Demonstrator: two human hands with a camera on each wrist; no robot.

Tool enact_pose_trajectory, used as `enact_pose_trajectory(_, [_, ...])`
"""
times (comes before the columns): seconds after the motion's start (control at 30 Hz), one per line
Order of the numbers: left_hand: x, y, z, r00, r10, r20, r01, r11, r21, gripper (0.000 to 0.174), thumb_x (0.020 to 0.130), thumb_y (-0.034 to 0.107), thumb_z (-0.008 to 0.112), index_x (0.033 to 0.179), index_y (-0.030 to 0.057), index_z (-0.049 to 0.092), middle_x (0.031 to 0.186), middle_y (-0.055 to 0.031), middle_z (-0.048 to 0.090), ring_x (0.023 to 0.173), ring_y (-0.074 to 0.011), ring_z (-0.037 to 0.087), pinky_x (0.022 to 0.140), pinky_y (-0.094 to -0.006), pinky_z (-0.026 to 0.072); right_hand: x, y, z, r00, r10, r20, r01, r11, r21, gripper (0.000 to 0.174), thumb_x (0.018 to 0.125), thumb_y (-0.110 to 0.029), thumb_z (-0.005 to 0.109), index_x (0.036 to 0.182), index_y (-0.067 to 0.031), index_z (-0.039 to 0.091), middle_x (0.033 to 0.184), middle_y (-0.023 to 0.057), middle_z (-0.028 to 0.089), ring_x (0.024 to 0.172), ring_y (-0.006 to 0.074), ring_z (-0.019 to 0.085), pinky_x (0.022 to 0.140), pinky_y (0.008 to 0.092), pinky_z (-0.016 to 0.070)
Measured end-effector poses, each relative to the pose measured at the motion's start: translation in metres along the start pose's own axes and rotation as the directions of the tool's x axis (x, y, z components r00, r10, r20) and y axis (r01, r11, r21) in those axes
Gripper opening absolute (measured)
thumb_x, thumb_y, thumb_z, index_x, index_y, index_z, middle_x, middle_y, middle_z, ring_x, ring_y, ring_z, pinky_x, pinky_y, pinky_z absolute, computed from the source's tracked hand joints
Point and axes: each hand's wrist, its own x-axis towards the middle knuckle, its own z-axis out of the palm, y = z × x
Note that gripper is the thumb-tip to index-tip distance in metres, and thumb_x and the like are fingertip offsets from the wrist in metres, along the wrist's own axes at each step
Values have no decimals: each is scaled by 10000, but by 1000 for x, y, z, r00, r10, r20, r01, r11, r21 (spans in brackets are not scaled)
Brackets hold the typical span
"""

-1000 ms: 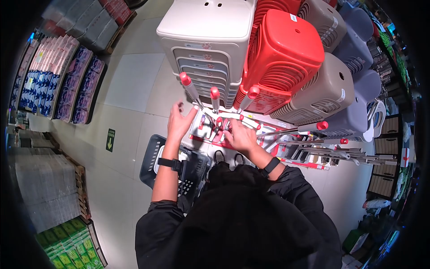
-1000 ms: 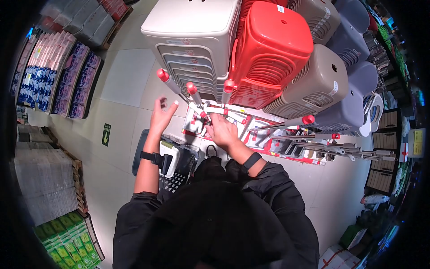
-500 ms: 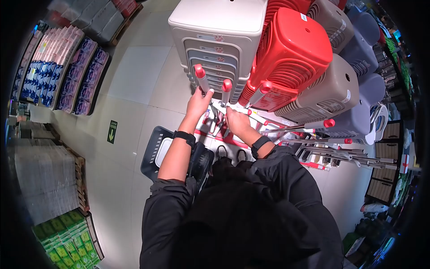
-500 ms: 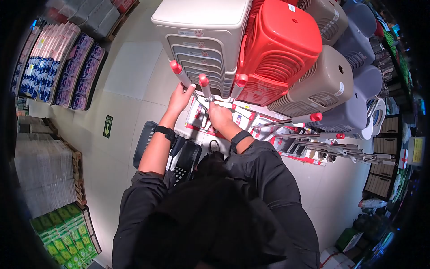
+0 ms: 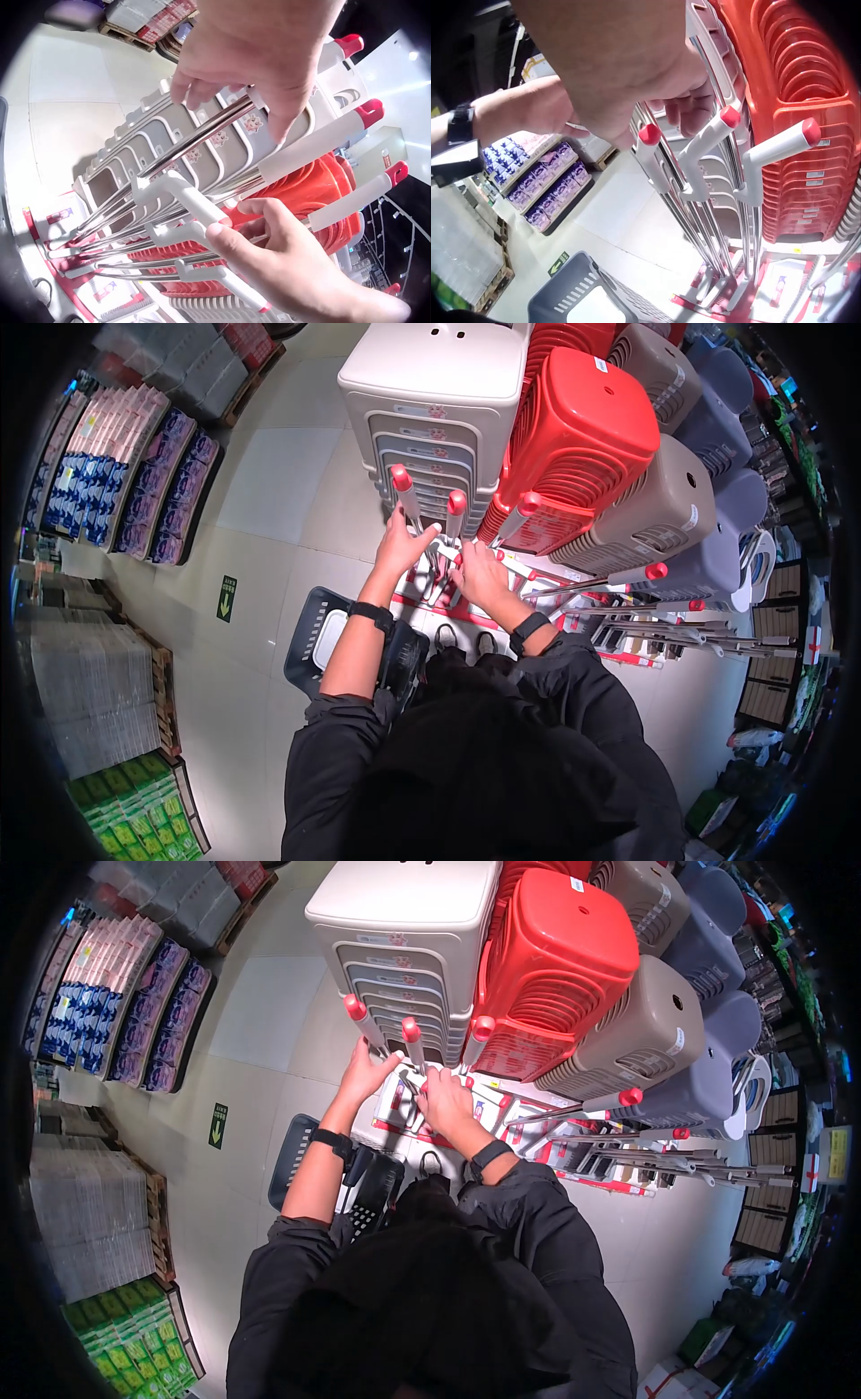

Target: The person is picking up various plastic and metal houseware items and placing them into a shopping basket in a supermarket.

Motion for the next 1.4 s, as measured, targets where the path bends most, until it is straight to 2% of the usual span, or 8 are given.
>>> enact_pose_trajectory(0.1, [-26, 2, -13, 998, 28, -54, -22, 994, 108, 1008, 782, 442, 724, 1476, -70, 203, 1485, -290, 311, 1383, -380, 342, 1130, -385, 305, -18, 0, -6, 992, -73, -103, 79, 996, 51, 377, 795, -260, 712, 1024, -29, 523, 988, 166, 514, 941, 345, 546, 798, 474, 458])
enact_pose_trajectory(0.33, [-147, -46, -25, 996, -42, -84, 48, 996, 71, 927, 805, 418, 720, 1468, -41, 263, 1415, -308, 406, 1338, -410, 395, 1102, -438, 329, -63, -11, -12, 979, -154, 135, 131, 977, 169, 543, 844, -253, 658, 1285, -3, 462, 1069, 216, 610, 1018, 364, 595, 849, 461, 486])
enact_pose_trajectory(0.47, [-238, -44, -24, 971, -221, -91, 233, 961, 150, 912, 800, 456, 710, 1452, -39, 308, 1404, -295, 435, 1317, -394, 430, 1089, -424, 351, -84, -16, 10, 877, -465, 123, 457, 885, 88, 569, 837, -261, 669, 1300, -2, 462, 1427, 241, 390, 1297, 374, 419, 982, 488, 417])
enact_pose_trajectory(0.53, [-285, -48, -15, 949, -287, -128, 305, 939, 159, 911, 800, 490, 696, 1441, -44, 329, 1384, -293, 462, 1299, -387, 460, 1084, -418, 360, -93, -28, 11, 790, -452, 415, 343, 886, 312, 638, 849, -285, 662, 1370, -6, 419, 1428, 230, 425, 1328, 368, 405, 1064, 439, 386])
enact_pose_trajectory(0.73, [-380, -54, 13, 861, -504, -74, 503, 817, 281, 972, 757, 626, 657, 1432, -11, 371, 1374, -239, 504, 1268, -363, 503, 1063, -426, 387, -155, -33, 71, 555, -706, 440, 626, 703, 337, 823, 783, -368, 733, 1447, -85, 338, 1463, 218, 379, 1323, 391, 409, 1060, 443, 397])
enact_pose_trajectory(1.07, [-410, -88, 24, 806, -277, -524, 529, 735, 424, 999, 627, 424, 829, 1445, 83, 370, 1505, -247, 278, 1425, -385, 222, 1132, -565, 203, -166, -59, 89, 648, -698, 305, 678, 711, 187, 327, 756, -205, 730, 992, -71, 547, 957, 149, 588, 942, 356, 589, 812, 451, 492])
enact_pose_trajectory(1.23, [-425, -104, 4, 821, -206, -533, 479, 757, 445, 1054, 610, 399, 852, 1467, 94, 319, 1527, -250, 223, 1437, -398, 187, 1141, -563, 186, -187, -96, 86, 699, -633, 332, 648, 758, 79, 705, 703, -236, 784, 1293, -73, 433, 1017, 158, 613, 924, 357, 627, 789, 440, 531])
enact_pose_trajectory(1.4, [-429, -130, -19, 832, -100, -545, 413, 767, 490, 986, 607, 348, 836, 1438, 83, 375, 1511, -248, 266, 1431, -389, 207, 1132, -560, 198, -203, -124, 88, 726, -629, 277, 674, 730, -110, 976, 682, -330, 816, 1473, -140, 278, 1462, 216, 354, 1322, 402, 397, 1010, 556, 382])
